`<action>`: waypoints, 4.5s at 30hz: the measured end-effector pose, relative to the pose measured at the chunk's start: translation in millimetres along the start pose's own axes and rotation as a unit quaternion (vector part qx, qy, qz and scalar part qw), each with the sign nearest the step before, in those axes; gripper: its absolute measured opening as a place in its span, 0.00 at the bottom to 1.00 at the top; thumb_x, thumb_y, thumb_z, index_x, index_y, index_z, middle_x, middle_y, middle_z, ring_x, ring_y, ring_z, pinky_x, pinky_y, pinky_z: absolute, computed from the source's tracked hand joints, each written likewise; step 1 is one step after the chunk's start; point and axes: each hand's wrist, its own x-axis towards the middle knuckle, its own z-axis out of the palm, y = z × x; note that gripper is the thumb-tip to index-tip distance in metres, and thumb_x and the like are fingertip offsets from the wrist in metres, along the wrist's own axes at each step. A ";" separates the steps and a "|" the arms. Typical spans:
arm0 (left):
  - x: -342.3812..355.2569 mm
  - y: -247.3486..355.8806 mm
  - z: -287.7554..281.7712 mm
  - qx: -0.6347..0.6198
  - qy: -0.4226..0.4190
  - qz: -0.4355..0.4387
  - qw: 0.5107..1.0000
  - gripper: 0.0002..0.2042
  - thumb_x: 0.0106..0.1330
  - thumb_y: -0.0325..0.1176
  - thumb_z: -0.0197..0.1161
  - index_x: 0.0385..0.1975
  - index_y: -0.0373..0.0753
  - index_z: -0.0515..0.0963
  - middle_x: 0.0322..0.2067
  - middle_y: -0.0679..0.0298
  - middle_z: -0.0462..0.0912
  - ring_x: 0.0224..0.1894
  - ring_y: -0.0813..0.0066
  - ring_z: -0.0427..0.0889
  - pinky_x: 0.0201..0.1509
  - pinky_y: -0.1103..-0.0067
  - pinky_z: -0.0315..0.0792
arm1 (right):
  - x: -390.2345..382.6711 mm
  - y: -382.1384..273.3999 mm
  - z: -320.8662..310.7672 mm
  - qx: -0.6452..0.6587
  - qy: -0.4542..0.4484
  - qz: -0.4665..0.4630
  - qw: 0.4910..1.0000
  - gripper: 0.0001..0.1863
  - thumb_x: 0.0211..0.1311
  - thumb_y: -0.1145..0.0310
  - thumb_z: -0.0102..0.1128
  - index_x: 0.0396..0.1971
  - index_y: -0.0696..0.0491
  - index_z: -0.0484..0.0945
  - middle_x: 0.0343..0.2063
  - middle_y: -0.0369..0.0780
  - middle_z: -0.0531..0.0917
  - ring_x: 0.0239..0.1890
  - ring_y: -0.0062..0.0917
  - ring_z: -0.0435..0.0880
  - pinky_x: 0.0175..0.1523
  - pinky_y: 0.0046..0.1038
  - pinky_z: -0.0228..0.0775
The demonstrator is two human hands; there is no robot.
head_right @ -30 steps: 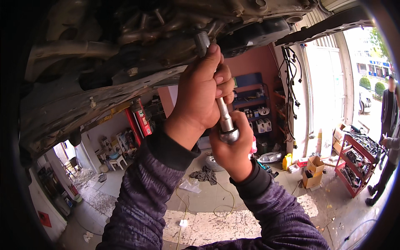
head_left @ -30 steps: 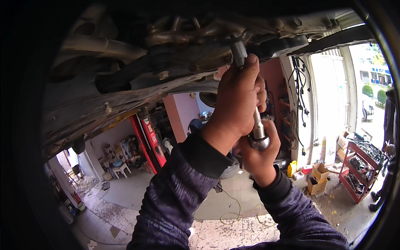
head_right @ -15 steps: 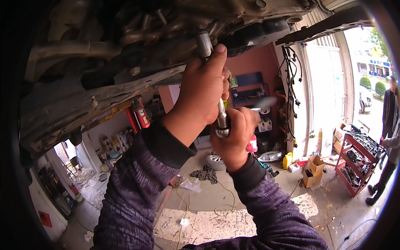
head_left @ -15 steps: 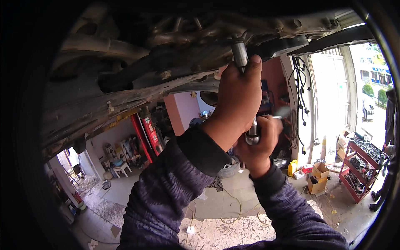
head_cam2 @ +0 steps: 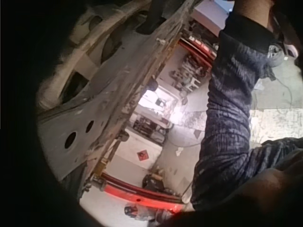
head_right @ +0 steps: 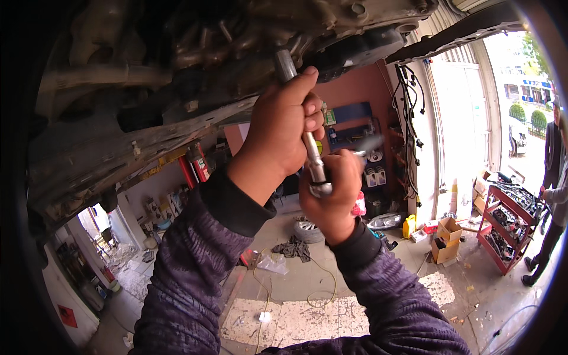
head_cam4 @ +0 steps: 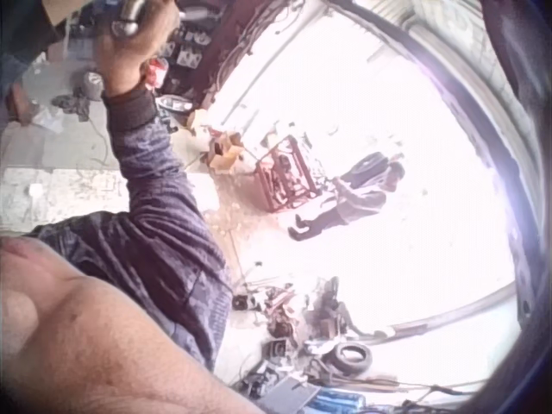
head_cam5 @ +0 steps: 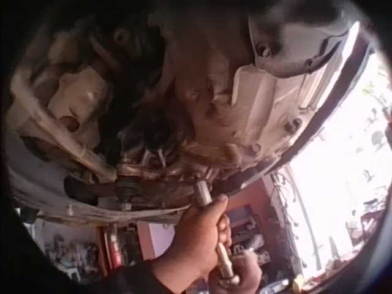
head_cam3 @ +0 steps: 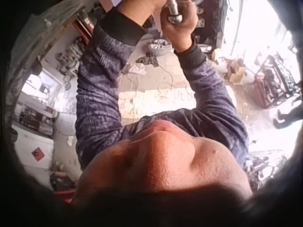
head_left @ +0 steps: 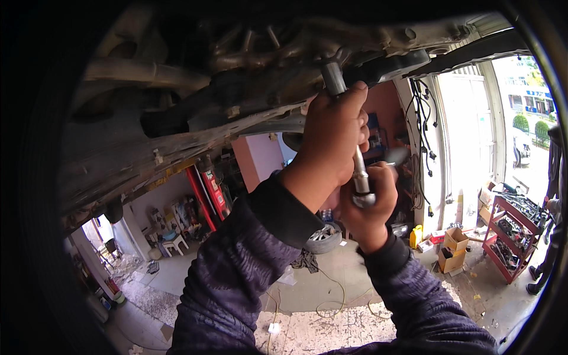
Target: The person works under a raised vehicle, using a ratchet and socket to tighten bolts on the undercarriage. They retrieve tools from a nearby cart, attach a socket to the ratchet, and apply torque to fasteners on the suspension or exhaust system.
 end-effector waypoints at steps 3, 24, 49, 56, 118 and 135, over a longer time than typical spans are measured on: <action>0.0 1.6 -1.0 -0.067 -0.040 -0.038 0.996 0.18 0.79 0.43 0.67 0.29 0.46 0.69 0.19 0.73 0.69 0.18 0.79 0.67 0.31 0.73 0.68 | -2.1 -2.9 -0.3 0.439 -0.098 0.261 0.854 0.13 0.56 0.79 0.70 0.38 0.55 0.75 0.32 0.36 0.79 0.34 0.26 0.80 0.43 0.29 0.74; -3.9 -3.9 -7.6 -0.049 -0.043 0.010 0.998 0.13 0.82 0.45 0.62 0.38 0.43 0.74 0.27 0.67 0.77 0.27 0.73 0.76 0.35 0.72 0.74 | 12.8 -3.0 -6.9 0.183 -0.085 0.082 0.976 0.13 0.55 0.78 0.70 0.35 0.53 0.74 0.29 0.37 0.75 0.31 0.33 0.76 0.39 0.35 0.69; -39.4 -13.1 -58.5 0.063 -0.260 -0.043 0.963 0.18 0.87 0.41 0.58 0.58 0.32 0.85 0.60 0.53 0.88 0.66 0.64 0.84 0.70 0.67 0.78 | 8.0 -3.2 -6.1 -0.034 -0.009 -0.068 0.997 0.15 0.47 0.83 0.70 0.33 0.55 0.74 0.34 0.45 0.80 0.36 0.48 0.82 0.43 0.43 0.75; -37.9 -10.7 -69.9 0.072 -0.252 -0.051 0.964 0.14 0.82 0.34 0.65 0.58 0.32 0.85 0.56 0.54 0.90 0.62 0.64 0.86 0.71 0.68 0.78 | 3.1 -14.1 0.1 0.049 -0.011 0.033 0.998 0.14 0.50 0.82 0.71 0.35 0.56 0.75 0.33 0.46 0.81 0.36 0.47 0.83 0.42 0.42 0.76; -42.7 -0.8 -56.6 0.191 -0.193 -0.081 0.959 0.16 0.88 0.38 0.57 0.60 0.34 0.85 0.50 0.62 0.91 0.48 0.78 0.88 0.57 0.78 0.82 | 2.7 -18.0 -2.1 0.655 -0.100 0.416 0.623 0.13 0.55 0.81 0.70 0.35 0.52 0.75 0.33 0.35 0.79 0.33 0.24 0.81 0.41 0.29 0.76; -43.7 -9.9 -53.2 0.190 -0.165 -0.093 0.963 0.16 0.87 0.38 0.58 0.57 0.30 0.85 0.51 0.61 0.90 0.52 0.76 0.87 0.61 0.77 0.80 | 4.8 -15.6 -8.0 0.556 -0.125 0.342 0.747 0.12 0.60 0.82 0.70 0.42 0.57 0.79 0.34 0.33 0.82 0.37 0.27 0.85 0.44 0.30 0.80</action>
